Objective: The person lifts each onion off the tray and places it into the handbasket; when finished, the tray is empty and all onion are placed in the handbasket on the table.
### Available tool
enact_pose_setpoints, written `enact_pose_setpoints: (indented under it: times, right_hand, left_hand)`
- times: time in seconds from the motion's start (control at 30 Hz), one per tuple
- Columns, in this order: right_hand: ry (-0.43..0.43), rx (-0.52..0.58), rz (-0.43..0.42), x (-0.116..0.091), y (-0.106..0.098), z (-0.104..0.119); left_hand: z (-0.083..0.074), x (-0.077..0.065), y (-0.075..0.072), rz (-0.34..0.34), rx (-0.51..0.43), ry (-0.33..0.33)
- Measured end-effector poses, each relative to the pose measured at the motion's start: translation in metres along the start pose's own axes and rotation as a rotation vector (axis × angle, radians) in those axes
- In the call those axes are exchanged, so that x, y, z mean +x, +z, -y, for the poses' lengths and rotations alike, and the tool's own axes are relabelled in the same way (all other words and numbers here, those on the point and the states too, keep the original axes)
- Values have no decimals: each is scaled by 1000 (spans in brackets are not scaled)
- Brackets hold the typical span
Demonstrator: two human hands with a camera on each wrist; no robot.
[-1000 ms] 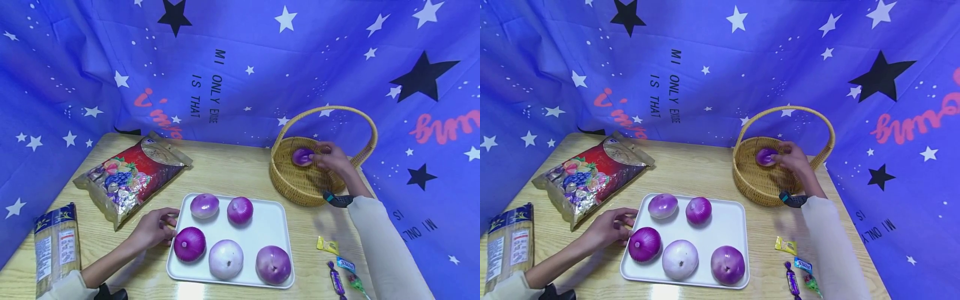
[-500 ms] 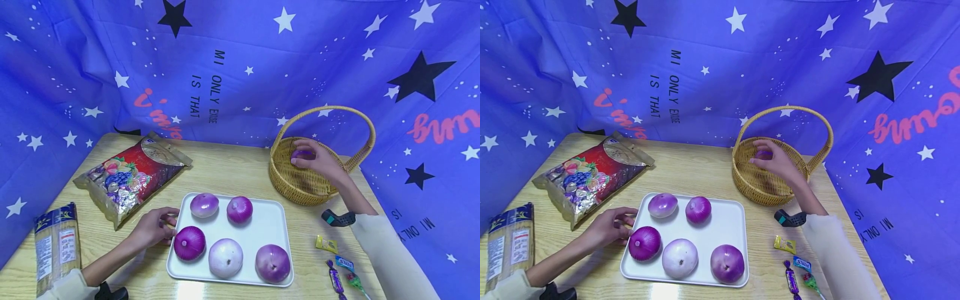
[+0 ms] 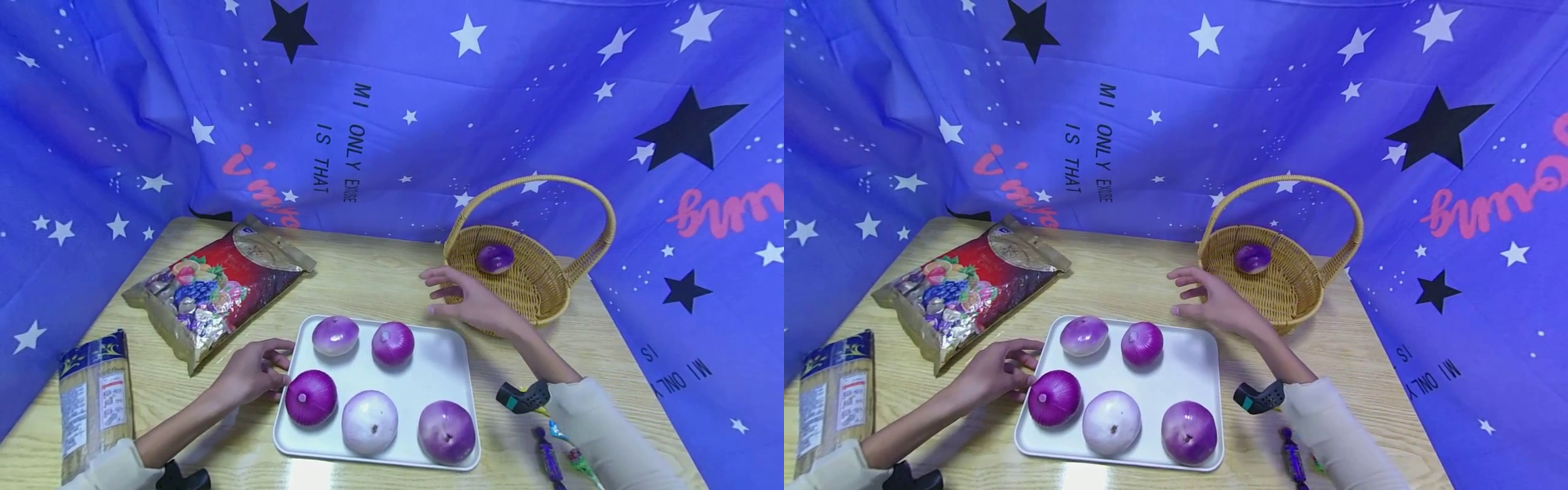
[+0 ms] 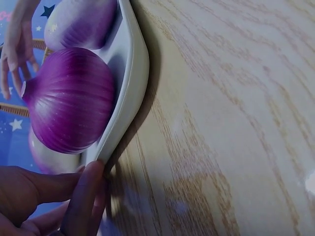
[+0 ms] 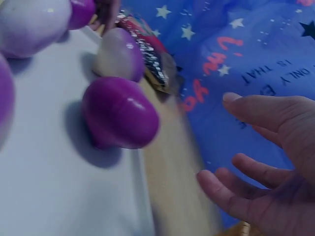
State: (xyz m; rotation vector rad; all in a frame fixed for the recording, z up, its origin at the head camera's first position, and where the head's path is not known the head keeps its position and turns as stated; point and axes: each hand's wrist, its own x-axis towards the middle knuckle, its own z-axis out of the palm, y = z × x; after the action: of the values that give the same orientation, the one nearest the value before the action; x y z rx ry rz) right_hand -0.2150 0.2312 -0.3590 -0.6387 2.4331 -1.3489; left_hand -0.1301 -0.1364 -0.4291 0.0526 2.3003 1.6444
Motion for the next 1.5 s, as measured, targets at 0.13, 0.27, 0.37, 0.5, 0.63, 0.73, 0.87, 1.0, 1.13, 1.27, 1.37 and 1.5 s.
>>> enact_pose_setpoints:
  times: [0.13,0.27,0.37,0.5,0.63,0.73,0.87,1.0,1.13,1.27,1.37,1.5]
  right_hand:
    - [31,59,114,2,16,-5]
    - [65,102,218,3,28,-8]
    - [59,66,262,6,35,-11]
    - [44,15,293,9,44,-16]
    - [34,4,299,12,49,-20]
    - [29,-10,293,13,52,-23]
    - [28,-31,282,13,53,-24]
    - [21,-43,269,13,54,-25]
    - [12,-51,259,12,53,-25]
    - [-7,-73,257,11,50,-24]
    - [-34,-81,245,10,44,-21]
    - [-24,-83,207,6,33,-14]
  left_hand:
    - [1,0,0,4,2,2]
    - [1,0,0,-9,22,0]
    - [0,1,0,-20,35,-3]
    - [1,1,1,-16,25,-10]
    - [2,0,1,-13,9,-11]
    - [2,0,1,-4,-6,-9]
    - [4,0,0,2,-14,-8]
    - [3,1,0,-4,-7,-10]
    - [3,1,0,-4,2,-10]
    - [4,1,0,10,2,3]
    - [4,1,-1,13,8,15]
    - [4,1,1,-13,51,8]
